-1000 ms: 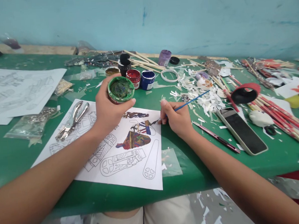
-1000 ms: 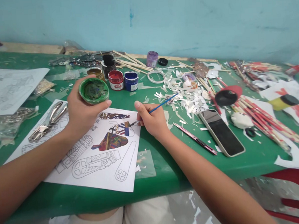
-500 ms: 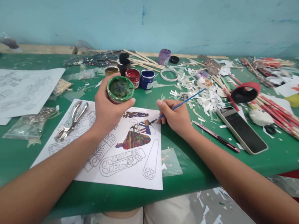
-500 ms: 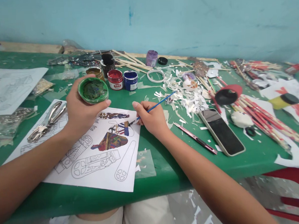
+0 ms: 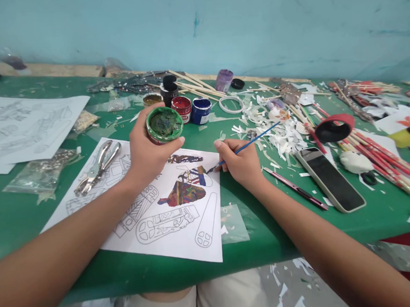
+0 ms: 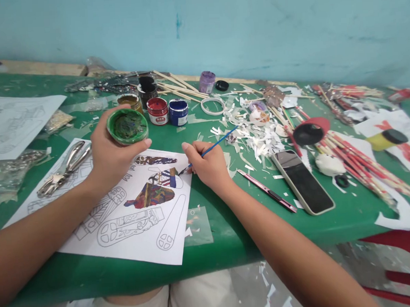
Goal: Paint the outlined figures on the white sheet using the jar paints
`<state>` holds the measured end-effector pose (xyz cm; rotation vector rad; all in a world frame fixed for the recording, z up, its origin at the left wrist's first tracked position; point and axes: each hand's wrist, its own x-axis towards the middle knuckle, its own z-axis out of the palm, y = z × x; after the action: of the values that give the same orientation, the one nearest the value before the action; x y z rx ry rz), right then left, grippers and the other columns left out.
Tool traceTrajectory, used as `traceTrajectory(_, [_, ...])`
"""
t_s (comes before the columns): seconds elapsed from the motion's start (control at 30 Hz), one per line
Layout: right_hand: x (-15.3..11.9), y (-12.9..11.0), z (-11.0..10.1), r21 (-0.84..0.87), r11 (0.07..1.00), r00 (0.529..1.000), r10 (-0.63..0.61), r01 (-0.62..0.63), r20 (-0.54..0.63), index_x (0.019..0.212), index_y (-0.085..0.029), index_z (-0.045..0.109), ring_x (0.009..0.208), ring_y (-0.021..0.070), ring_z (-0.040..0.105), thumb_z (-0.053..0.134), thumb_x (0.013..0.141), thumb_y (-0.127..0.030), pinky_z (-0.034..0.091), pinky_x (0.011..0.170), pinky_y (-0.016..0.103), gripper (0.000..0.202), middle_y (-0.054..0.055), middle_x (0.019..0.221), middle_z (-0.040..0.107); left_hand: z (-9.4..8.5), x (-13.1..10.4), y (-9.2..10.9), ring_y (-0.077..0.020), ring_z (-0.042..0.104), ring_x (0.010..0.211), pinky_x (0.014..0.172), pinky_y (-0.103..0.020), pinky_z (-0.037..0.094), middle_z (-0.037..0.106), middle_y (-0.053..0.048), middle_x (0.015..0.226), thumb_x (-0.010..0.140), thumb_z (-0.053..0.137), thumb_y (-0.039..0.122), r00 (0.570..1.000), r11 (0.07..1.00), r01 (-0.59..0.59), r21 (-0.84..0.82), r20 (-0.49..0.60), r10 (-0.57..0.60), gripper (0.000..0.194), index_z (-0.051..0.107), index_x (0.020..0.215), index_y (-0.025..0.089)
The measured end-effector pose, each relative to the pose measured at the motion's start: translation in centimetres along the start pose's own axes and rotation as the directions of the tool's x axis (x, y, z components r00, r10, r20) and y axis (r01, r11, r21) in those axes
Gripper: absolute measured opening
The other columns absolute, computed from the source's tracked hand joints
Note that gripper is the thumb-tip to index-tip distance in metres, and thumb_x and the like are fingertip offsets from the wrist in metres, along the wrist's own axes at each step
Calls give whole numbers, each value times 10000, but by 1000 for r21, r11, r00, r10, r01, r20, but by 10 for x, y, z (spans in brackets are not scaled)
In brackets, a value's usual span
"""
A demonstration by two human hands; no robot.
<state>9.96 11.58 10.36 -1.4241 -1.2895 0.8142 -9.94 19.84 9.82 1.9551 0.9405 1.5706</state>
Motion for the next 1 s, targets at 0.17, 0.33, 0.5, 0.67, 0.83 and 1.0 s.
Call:
traceTrajectory(0.17, [1,-1,1,-5,1000,1000,-18,18,0,491,-223,407,391,105,545,627,855,-517,389,412,229,516,-58,407,428,0,0,1,-228,663,1084,951,-382,594,658,12,1189,615,885,272,1000,1000,2,-14,-4,-2,655,587,1195,340])
traceTrajectory(0.33, [0,0,1,18,1000,1000,-19,19,-2,499,-226,413,379,91,490,628,855,-516,425,424,233,507,-62,413,425,1,0,0,-230,662,1080,941,-386,594,659,-11,1184,620,872,279,1000,1000,-8,1,-13,8,646,598,1204,313])
traceTrajectory(0.5, [0,0,0,25,1000,1000,1,-1,0,490,-224,423,373,95,513,622,860,-470,431,409,224,487,-62,405,427,2,0,1,-230,668,1061,934,-392,590,669,-22,1178,595,871,267,1000,1000,-1,-27,-25,0,665,605,1204,256])
traceTrajectory(0.67, [1,0,0,29,1000,1000,9,-9,-2,494,-222,431,366,92,510,626,860,-462,439,411,223,479,-65,403,430,1,0,3,-230,671,1060,928,-389,599,670,-13,1167,608,869,243,1000,1000,-4,-23,-18,3,644,604,1192,301])
traceTrajectory(0.83, [0,0,0,31,999,1000,9,-9,-1,491,-220,444,376,96,514,634,851,-498,440,417,225,492,-62,398,427,1,0,3,-217,673,1051,886,-357,618,675,6,1162,612,869,246,1000,1000,2,-22,-14,-2,640,604,1188,334])
traceTrajectory(1.0, [0,-1,0,28,1000,1000,1,0,-2,494,-221,443,372,99,524,622,853,-519,417,407,226,499,-58,402,435,1,0,1,-236,672,1073,913,-395,612,669,8,1165,622,877,291,1000,1000,-15,-10,-4,14,641,592,1194,328])
